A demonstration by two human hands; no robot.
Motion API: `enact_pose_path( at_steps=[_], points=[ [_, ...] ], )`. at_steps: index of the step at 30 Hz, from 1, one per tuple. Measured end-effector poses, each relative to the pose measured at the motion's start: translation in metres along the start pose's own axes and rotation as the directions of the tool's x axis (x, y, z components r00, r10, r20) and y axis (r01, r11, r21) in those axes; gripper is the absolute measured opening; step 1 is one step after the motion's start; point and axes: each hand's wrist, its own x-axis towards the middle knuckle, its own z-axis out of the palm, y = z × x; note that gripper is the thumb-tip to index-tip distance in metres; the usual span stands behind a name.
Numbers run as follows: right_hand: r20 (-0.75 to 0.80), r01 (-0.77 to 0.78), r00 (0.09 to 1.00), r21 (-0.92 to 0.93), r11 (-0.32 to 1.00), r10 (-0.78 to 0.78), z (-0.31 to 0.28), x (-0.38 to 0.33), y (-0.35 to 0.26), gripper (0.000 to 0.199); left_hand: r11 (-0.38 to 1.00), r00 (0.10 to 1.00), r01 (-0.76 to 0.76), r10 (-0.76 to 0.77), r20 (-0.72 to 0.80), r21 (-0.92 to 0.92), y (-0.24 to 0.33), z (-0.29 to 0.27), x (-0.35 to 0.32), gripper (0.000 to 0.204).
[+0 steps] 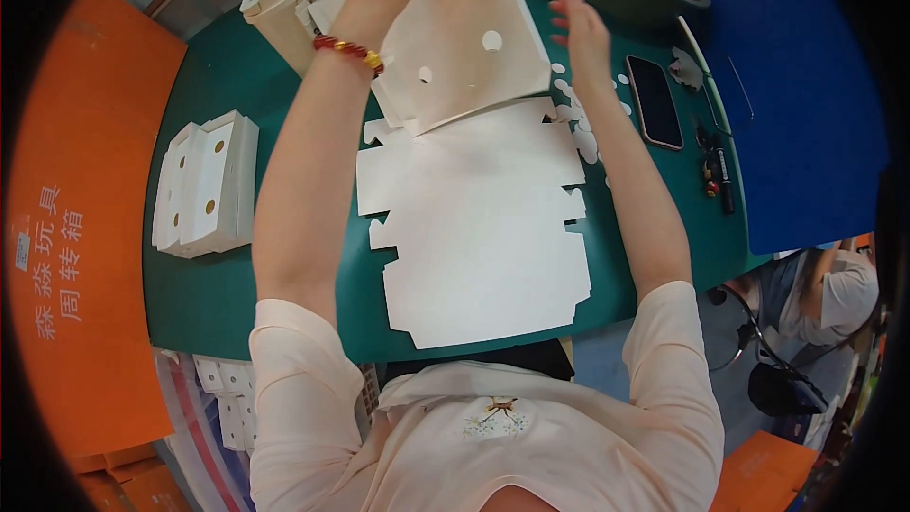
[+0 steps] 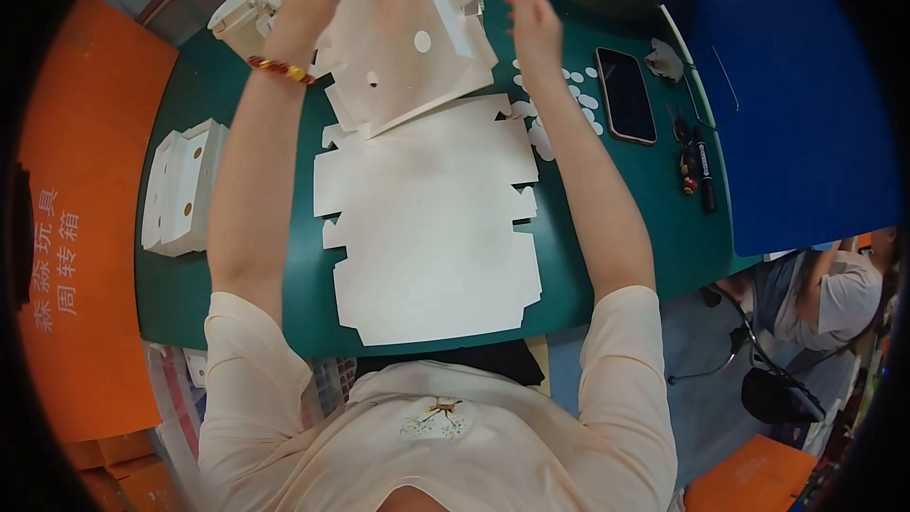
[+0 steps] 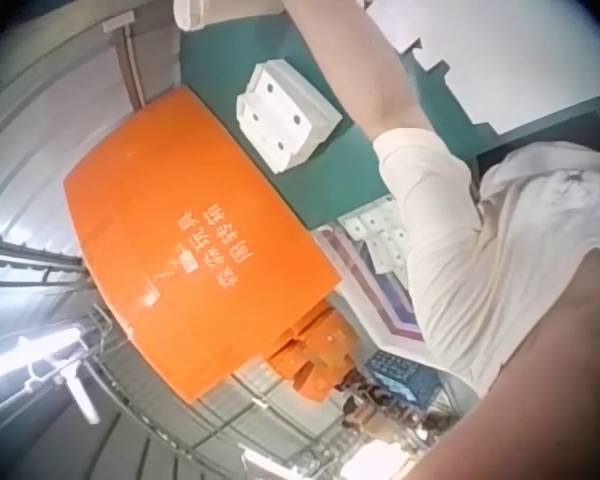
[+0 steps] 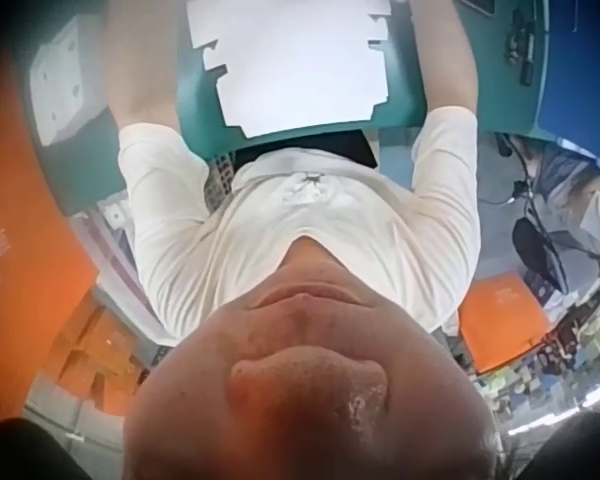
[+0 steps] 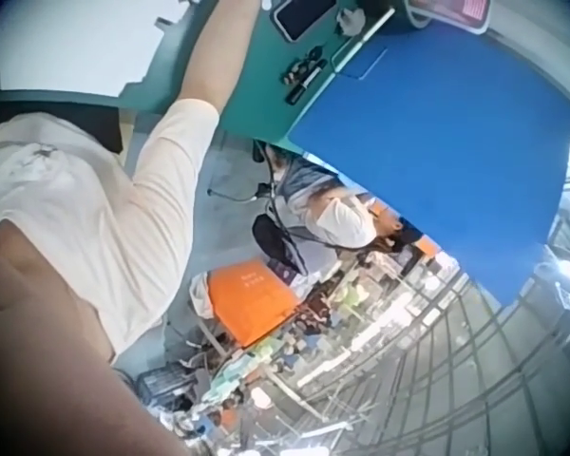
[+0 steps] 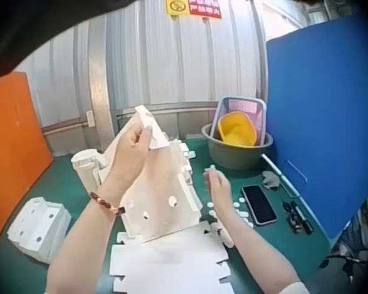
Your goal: Folding and assembling white cardboard boxes on a workbench.
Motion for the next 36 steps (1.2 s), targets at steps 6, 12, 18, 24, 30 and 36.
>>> enact_pose_path(
  at_steps=[6,12,18,24,30,36],
  points=[
    [0.313,-0.150,0.948,0.291,0.945,0.054,-0.055,-0.031,-0.044,0.071,0.872,0.726,-0.455,0.247,0.642,0.179,0.126,0.002,-0.088,0.008],
    [0.820,-0.799,0.512,0.346,0.491,0.255,-0.079,-0.133,-0.059,0.076,0.866,0.578,-0.423,0.029,0.816,0.269,0.137,0.038,-0.229,0.013],
    [0.797,-0.129,0.582,-0.102,0.986,0.159,-0.062,-0.157,-0.087,0.058,0.905,0.670,-0.294,-0.035,0.742,0.308,0.135,0.053,-0.268,0.032],
    [0.865,0.236,0.476,-0.298,0.925,0.157,-0.058,-0.165,-0.089,0.054,0.952,0.436,-0.202,-0.123,0.892,0.231,0.150,-0.030,-0.269,0.064],
    [0.878,0.361,0.478,-0.231,0.903,0.033,-0.012,-0.195,-0.084,0.061,0.908,0.574,-0.209,-0.185,0.797,0.362,0.144,-0.059,-0.308,0.058],
    [0.839,0.726,0.539,-0.417,0.546,-0.075,0.000,-0.235,-0.065,0.071,0.826,0.648,-0.467,0.078,0.758,0.314,0.130,-0.061,-0.322,0.033]
  ],
)
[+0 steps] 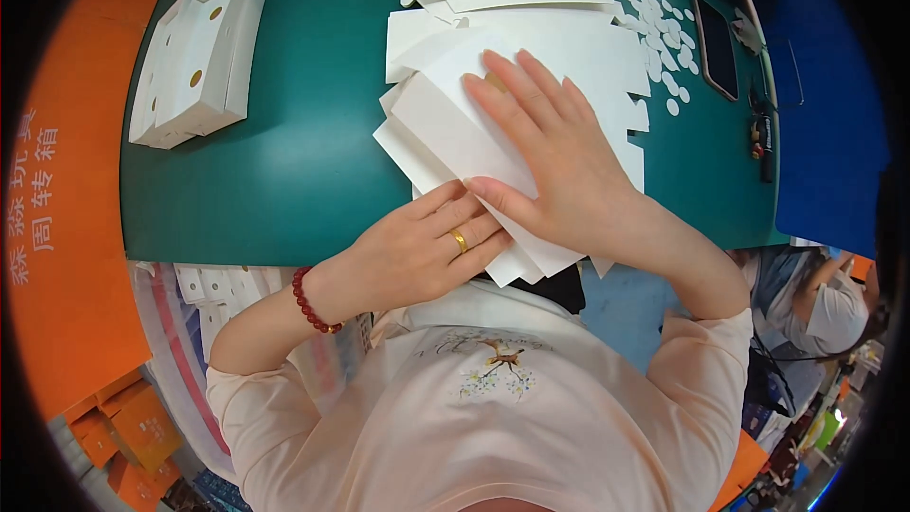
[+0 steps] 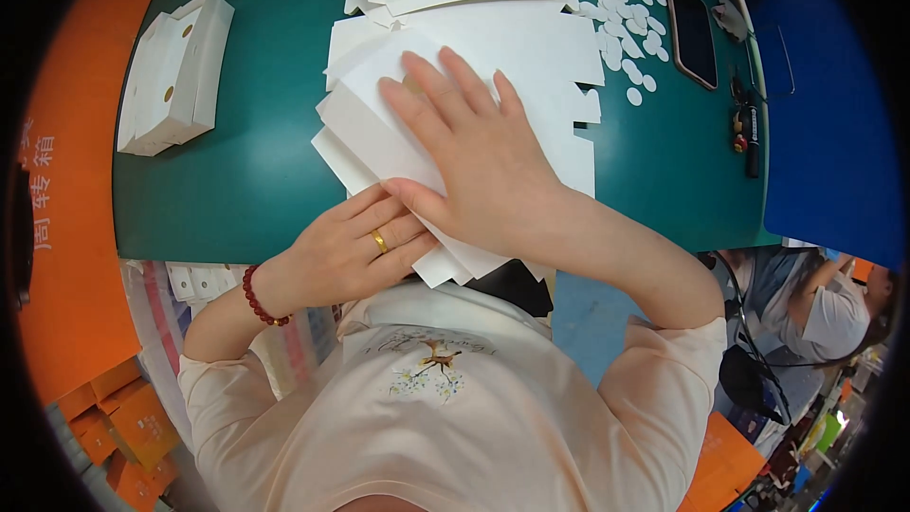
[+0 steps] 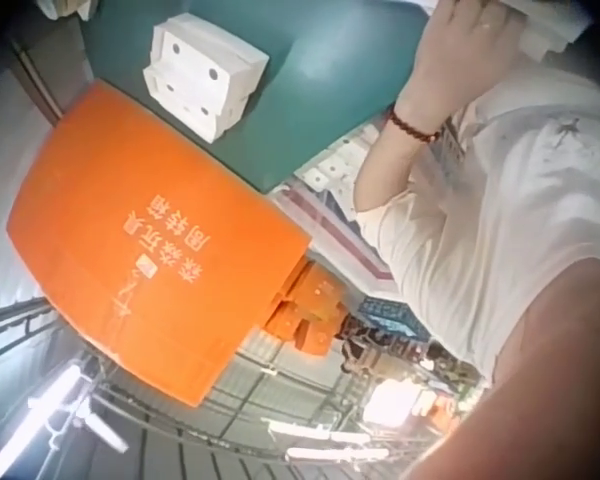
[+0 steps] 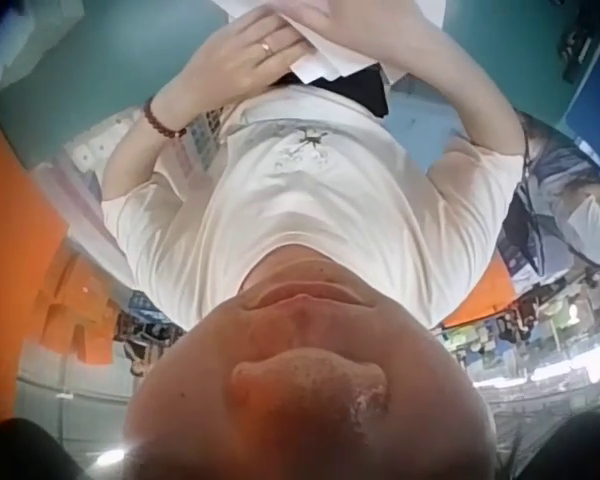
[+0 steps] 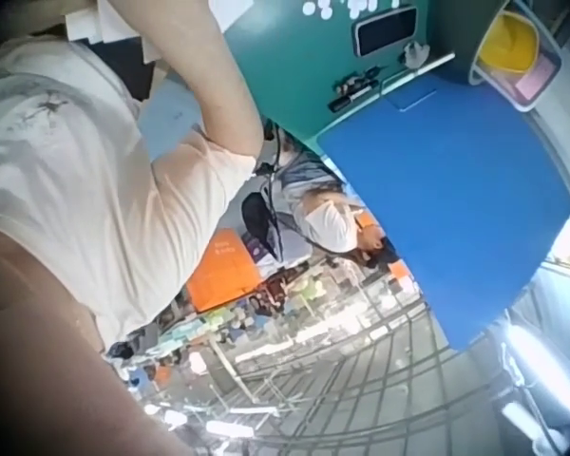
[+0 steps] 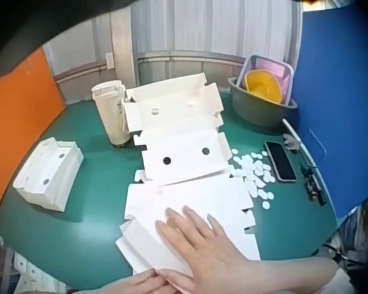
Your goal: Folding and assembling white cardboard boxes on a workbench.
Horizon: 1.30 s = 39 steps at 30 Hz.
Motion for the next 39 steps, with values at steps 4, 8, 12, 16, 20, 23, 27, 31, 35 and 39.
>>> enact_pose_path(
  at_steps=[4,8,12,16,20,23,27,31,35,39],
  points=[
    [-0.022,-0.032,0.999,0.173,0.984,0.036,-0.013,0.001,0.008,0.071,1.000,0.999,0.026,-0.026,-0.029,0.015,0.003,-0.005,0.000,0.026],
    [0.029,-0.259,0.960,0.461,0.849,0.277,-0.037,0.000,0.048,0.070,0.999,0.999,0.041,-0.041,-0.014,-0.029,0.007,-0.011,-0.004,0.023],
    [0.012,-0.462,0.815,0.618,0.637,0.580,-0.070,-0.017,0.131,0.070,0.997,0.999,0.051,-0.051,0.003,-0.056,0.005,-0.011,-0.002,0.022],
    [0.169,-0.508,0.817,0.663,0.550,0.552,-0.094,-0.036,0.146,0.075,0.997,0.998,0.054,-0.056,-0.037,-0.056,0.004,-0.015,0.001,0.022],
    [-0.036,-0.375,0.841,0.679,0.630,0.540,-0.092,-0.039,0.139,0.072,0.986,0.973,0.076,-0.105,-0.206,-0.146,-0.009,-0.040,0.025,0.016],
    [-0.467,-0.160,0.609,0.719,0.677,0.641,-0.088,-0.034,0.143,0.067,0.952,0.920,0.157,-0.238,-0.311,-0.262,-0.023,-0.082,0.070,0.011],
    [-0.729,-0.028,0.418,0.586,0.810,0.542,-0.082,-0.028,0.105,0.058,0.798,0.818,0.321,-0.505,-0.276,-0.510,-0.043,-0.108,0.122,0.009],
    [-0.646,0.137,0.650,0.618,0.774,0.400,-0.052,-0.035,0.063,0.084,0.500,0.753,0.269,-0.642,-0.144,-0.823,-0.075,-0.094,0.166,0.017],
    [-0.291,-0.045,0.758,0.870,0.491,0.584,-0.050,-0.024,0.036,0.116,0.171,0.734,0.299,-0.670,0.112,-0.939,-0.078,-0.068,0.162,0.033],
    [-0.093,-0.154,0.819,0.915,0.372,0.566,-0.053,-0.029,0.042,0.116,0.185,0.822,0.347,-0.532,0.204,-0.919,-0.072,-0.043,0.144,0.027]
  ],
)
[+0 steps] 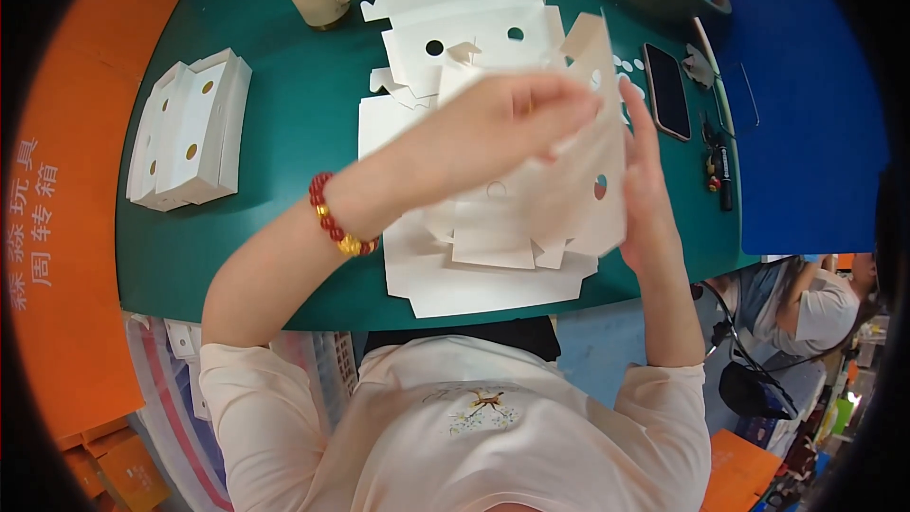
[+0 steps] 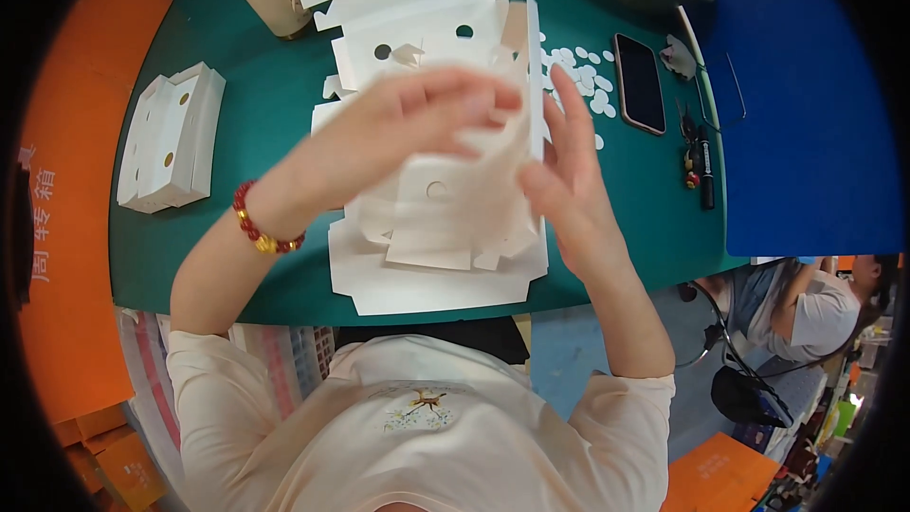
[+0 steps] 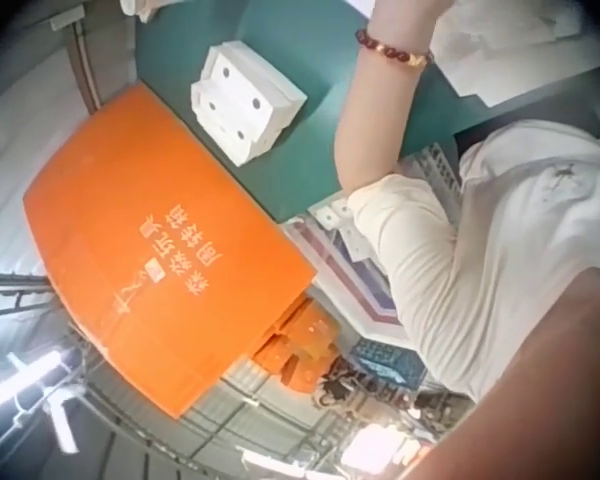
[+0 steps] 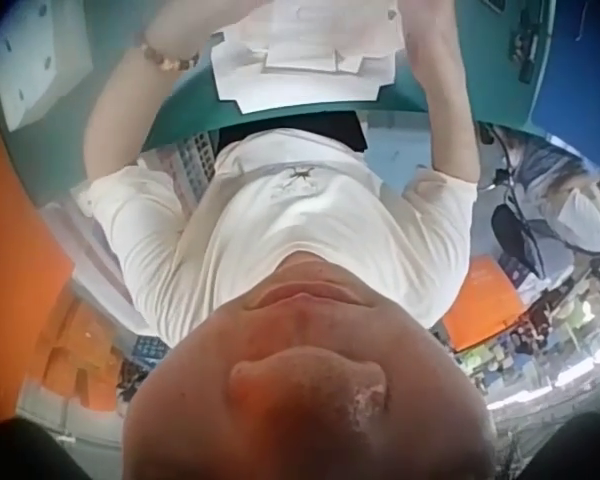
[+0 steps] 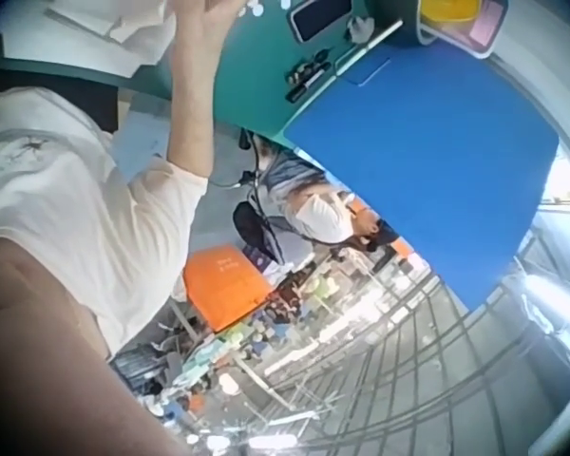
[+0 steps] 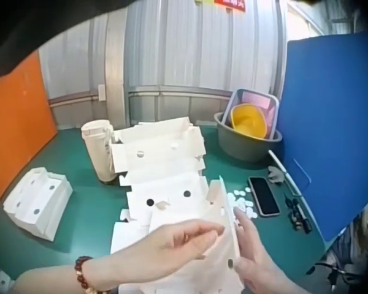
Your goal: Folding and assembling white cardboard boxes on a workbench.
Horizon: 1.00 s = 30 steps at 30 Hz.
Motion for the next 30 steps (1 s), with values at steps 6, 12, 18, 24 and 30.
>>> enact_pose_path(
  at_steps=[6,12,18,24,30],
  points=[
    [0.120,0.072,0.993,-0.563,0.824,-0.005,-0.002,0.006,0.012,0.072,0.483,0.932,-0.347,0.274,0.238,0.804,-0.035,-0.051,-0.052,0.035],
    [0.210,0.153,0.978,-0.714,0.683,0.000,0.025,0.022,0.010,0.083,-0.034,0.889,-0.328,0.326,0.321,0.944,-0.055,-0.046,-0.088,0.025],
    [0.349,0.313,0.935,-0.745,0.589,-0.055,0.035,0.020,-0.003,0.085,-0.060,0.770,-0.464,0.465,0.436,0.884,-0.061,0.013,-0.097,0.015],
    [0.349,0.314,0.936,-0.758,0.572,-0.051,0.024,0.021,0.004,0.079,0.050,0.776,-0.430,0.531,0.341,0.901,-0.067,0.010,-0.103,0.023],
    [0.402,0.428,0.904,-0.835,0.347,-0.147,0.035,0.011,0.018,0.077,-0.010,0.761,-0.449,0.519,0.388,0.893,-0.078,0.003,-0.102,0.023]
  ],
)
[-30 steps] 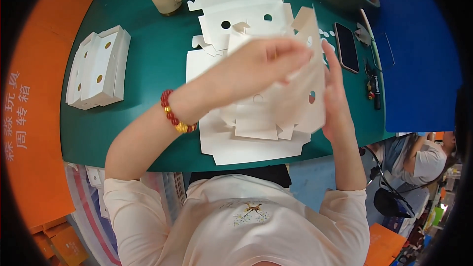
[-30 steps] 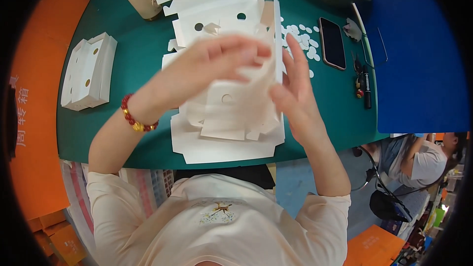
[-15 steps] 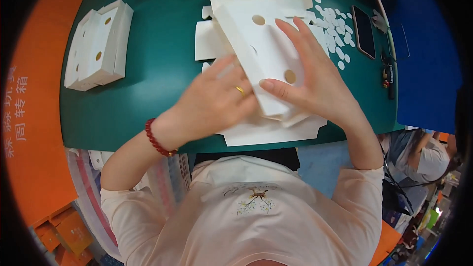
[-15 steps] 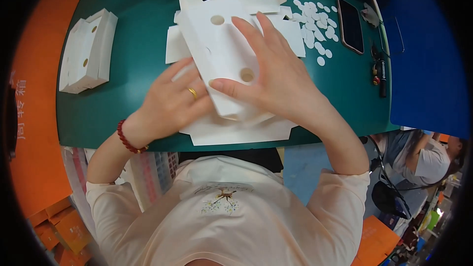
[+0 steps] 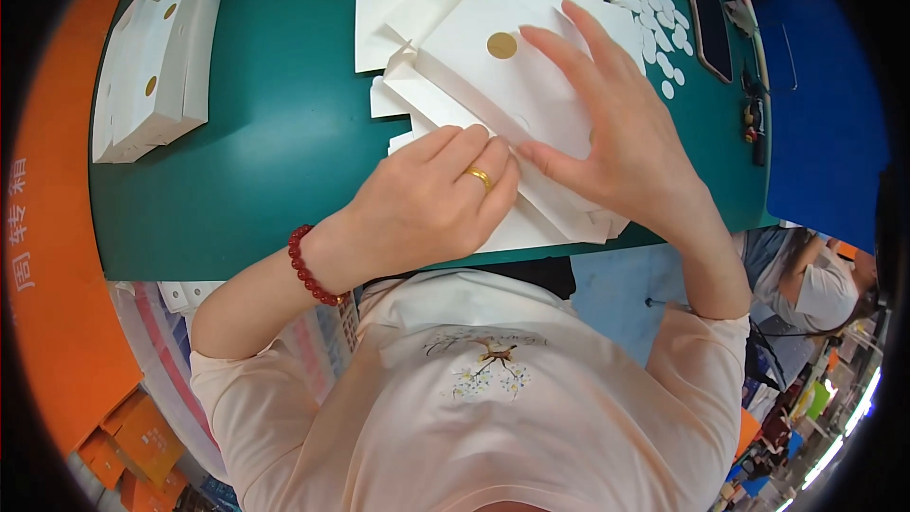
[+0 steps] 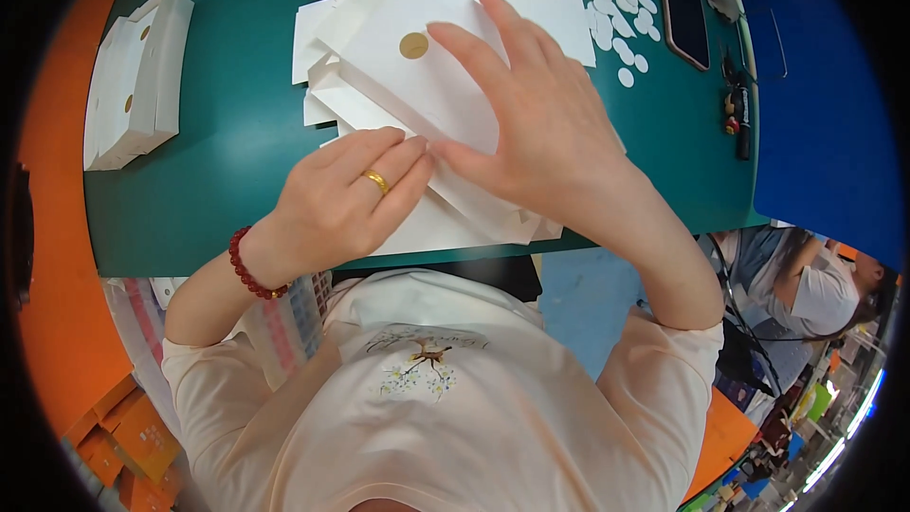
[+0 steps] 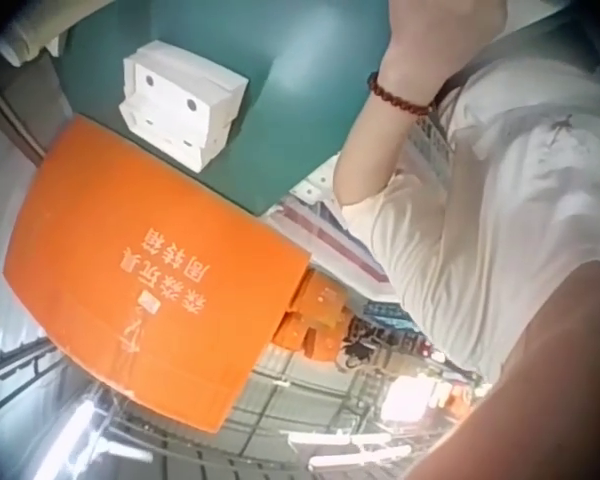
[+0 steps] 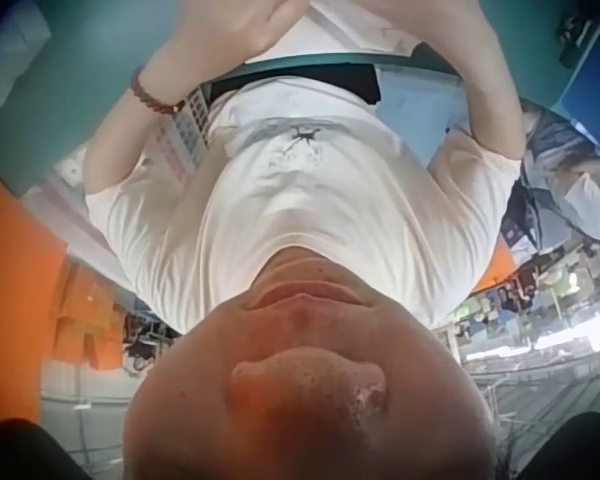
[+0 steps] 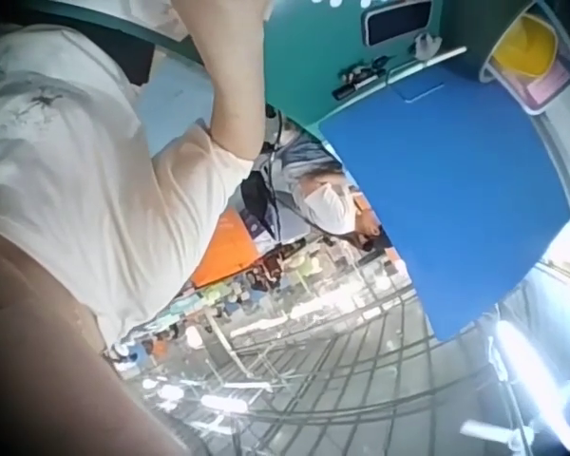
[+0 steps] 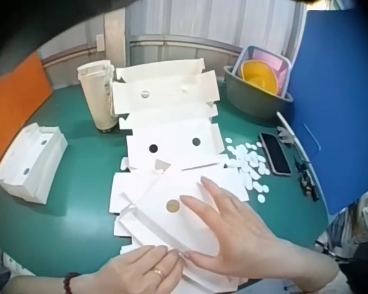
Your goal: Folding and assembling white cardboard boxes on a workbench.
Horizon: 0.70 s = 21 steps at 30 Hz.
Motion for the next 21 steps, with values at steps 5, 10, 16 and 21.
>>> enact_pose_path(
  at_steps=[5,10,16,21],
  points=[
    [-0.022,0.051,0.998,-0.042,0.998,-0.052,0.004,-0.002,0.007,0.079,0.997,0.998,0.060,-0.060,0.005,-0.039,0.004,-0.003,0.001,0.025],
    [-0.062,-0.041,0.997,0.047,0.998,0.044,-0.015,0.005,0.004,0.076,0.995,0.998,0.068,-0.067,0.021,-0.074,0.004,-0.004,0.000,0.026],
    [-0.030,0.018,0.999,0.095,0.995,-0.016,-0.010,0.005,0.008,0.074,0.513,0.832,0.453,-0.536,0.140,-0.729,0.025,-0.017,0.010,0.029],
    [-0.020,-0.059,0.997,0.412,0.909,0.073,-0.009,0.001,0.019,0.073,-0.732,0.192,0.370,-0.542,0.818,-0.572,0.016,-0.039,0.046,0.036]
  ],
)
